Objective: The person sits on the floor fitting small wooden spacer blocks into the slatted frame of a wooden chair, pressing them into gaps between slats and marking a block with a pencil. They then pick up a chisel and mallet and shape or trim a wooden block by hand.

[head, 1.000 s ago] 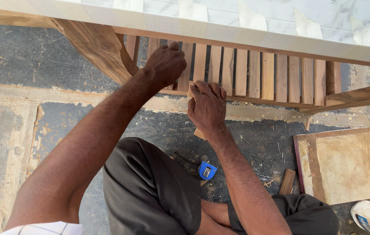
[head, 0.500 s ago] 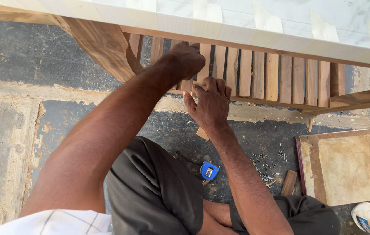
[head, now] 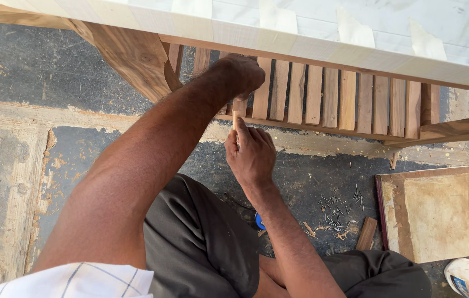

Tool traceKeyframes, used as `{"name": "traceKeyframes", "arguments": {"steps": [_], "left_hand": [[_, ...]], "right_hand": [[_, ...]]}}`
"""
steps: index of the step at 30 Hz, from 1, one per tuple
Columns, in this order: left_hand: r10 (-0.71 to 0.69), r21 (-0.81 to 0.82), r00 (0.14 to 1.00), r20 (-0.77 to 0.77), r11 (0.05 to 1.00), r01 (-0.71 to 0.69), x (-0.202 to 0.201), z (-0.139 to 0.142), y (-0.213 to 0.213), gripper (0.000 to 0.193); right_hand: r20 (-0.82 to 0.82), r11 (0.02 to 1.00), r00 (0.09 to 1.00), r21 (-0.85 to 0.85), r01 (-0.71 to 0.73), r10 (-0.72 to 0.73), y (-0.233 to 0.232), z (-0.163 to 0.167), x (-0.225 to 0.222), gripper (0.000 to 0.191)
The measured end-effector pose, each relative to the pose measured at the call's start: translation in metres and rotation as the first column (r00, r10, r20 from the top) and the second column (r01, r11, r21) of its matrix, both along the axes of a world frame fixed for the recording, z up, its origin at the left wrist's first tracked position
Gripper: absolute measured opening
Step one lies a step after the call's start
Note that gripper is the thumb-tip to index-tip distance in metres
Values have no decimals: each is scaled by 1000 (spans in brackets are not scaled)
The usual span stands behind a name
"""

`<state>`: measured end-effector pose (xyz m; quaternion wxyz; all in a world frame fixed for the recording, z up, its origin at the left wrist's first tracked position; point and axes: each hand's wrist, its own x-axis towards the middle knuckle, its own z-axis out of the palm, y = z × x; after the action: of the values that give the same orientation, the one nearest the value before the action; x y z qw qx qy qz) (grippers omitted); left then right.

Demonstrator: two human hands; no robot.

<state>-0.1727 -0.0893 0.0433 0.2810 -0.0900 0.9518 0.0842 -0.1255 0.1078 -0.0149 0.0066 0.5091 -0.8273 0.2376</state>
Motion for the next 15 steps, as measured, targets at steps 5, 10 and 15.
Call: {"name": "traceKeyframes", "arguments": {"steps": [5, 10, 15], "left_hand": [[-51, 7, 998, -34, 999, 51, 6, 1, -4, 33], [-28, 8, 997, -72, 1000, 28, 9, -5, -4, 28], [-32, -4, 998, -56, 999, 31, 6, -6, -5, 29]], "right_hand": [[-116, 997, 993, -78, -17, 8, -27, -12, 2, 30], [-28, 1000, 1000, 16, -14, 14, -36, -26, 1, 33], [-80, 1000, 997, -1, 19, -19, -36, -24, 3, 37]]}}
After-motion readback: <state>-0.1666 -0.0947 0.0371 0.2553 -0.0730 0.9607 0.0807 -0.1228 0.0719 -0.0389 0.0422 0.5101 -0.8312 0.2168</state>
